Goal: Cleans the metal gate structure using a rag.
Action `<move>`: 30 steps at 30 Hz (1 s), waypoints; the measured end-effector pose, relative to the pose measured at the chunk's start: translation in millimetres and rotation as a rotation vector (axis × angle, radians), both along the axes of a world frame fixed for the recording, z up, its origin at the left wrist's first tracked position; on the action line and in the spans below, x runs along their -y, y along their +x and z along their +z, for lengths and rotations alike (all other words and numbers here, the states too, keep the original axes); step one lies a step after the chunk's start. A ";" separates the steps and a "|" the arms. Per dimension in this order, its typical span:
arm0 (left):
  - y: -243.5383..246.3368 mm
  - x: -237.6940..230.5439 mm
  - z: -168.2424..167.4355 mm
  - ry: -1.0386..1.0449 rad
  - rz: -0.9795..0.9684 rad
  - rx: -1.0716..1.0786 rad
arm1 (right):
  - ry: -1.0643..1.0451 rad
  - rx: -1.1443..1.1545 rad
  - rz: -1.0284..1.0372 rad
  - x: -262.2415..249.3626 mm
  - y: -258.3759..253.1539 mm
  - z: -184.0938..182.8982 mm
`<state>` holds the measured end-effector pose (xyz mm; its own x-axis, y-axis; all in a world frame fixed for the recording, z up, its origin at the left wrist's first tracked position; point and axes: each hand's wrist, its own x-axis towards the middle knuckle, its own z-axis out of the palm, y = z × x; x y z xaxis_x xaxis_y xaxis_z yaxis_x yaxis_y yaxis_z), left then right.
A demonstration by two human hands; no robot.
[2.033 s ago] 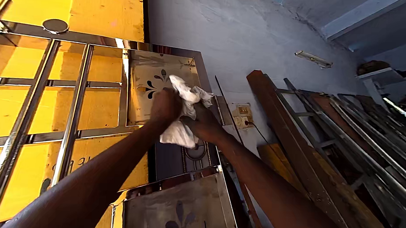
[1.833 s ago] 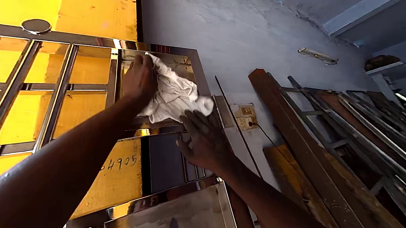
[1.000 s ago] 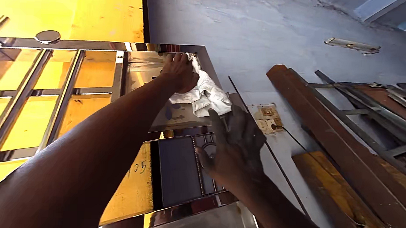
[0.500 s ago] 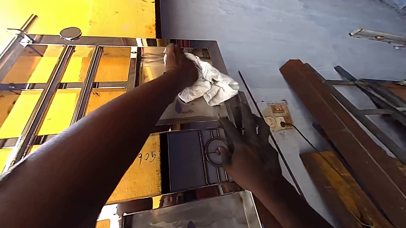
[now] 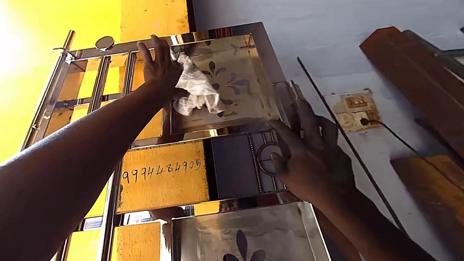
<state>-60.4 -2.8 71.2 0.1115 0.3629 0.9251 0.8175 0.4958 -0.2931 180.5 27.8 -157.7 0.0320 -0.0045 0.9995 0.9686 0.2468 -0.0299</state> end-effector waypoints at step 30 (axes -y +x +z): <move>-7.6 -9.8 -2.3 0.060 -0.358 0.297 | -0.474 -0.339 0.714 10.8 23.9 -30.0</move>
<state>-68.0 7.0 68.9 -0.0524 0.2952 0.9540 0.9843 0.1763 -0.0005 204.4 17.0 -187.7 0.1609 0.5367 0.8283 0.5125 0.6718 -0.5349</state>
